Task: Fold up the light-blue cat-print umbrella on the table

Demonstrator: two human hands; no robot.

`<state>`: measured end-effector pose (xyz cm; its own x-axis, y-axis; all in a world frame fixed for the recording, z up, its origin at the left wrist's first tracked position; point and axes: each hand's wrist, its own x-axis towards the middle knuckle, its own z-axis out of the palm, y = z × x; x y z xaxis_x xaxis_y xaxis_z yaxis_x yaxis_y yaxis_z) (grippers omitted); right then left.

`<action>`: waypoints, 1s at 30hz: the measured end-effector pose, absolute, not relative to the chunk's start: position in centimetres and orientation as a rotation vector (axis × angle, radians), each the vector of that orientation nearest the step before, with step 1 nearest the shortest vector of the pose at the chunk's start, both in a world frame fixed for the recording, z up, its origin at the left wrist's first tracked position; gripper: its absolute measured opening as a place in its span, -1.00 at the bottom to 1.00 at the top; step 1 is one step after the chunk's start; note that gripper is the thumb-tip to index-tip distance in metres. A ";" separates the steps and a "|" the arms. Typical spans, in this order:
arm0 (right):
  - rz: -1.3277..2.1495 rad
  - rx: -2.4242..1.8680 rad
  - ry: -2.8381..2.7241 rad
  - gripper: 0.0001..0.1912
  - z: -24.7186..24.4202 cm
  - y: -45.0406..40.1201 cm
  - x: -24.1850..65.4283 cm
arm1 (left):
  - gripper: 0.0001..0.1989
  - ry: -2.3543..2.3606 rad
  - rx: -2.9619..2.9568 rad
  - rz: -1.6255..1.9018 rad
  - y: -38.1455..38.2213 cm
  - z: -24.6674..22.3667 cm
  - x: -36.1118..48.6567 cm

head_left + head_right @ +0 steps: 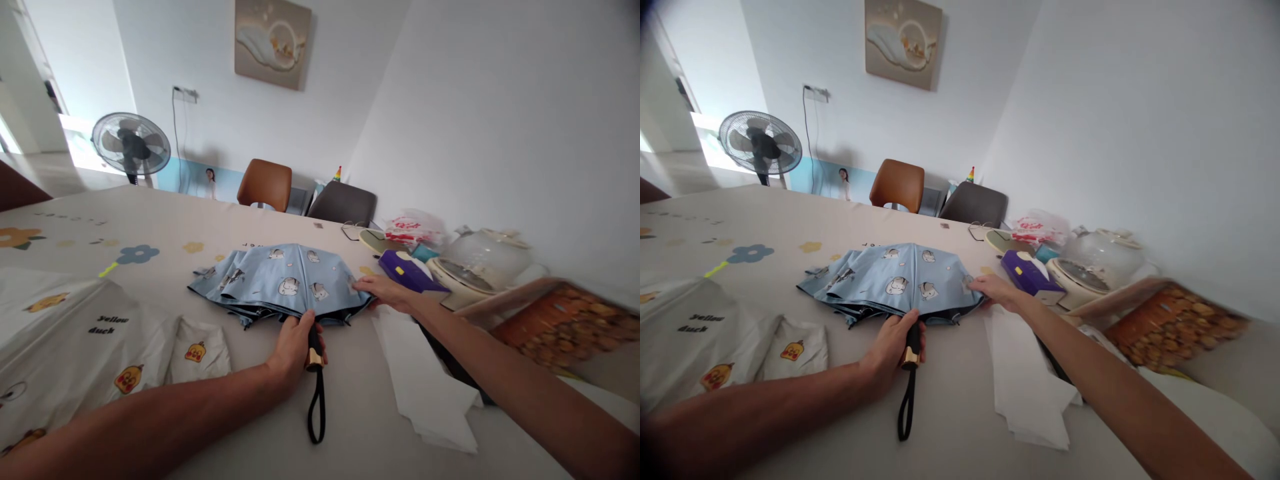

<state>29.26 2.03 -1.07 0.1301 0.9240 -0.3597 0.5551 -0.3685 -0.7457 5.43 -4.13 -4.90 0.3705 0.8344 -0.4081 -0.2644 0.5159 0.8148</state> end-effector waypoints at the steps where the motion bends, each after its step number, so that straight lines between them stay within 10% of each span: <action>1: 1.161 -1.944 -1.395 -0.69 -1.2 1.9 29.3 | -0.74 0.935 0.724 0.787 -4.1 -4.8 5.4; 30: 1.335 -0.905 -1.088 -0.94 5.6 3.2 17.7 | -0.75 0.823 0.562 0.809 -3.8 -5.1 5.2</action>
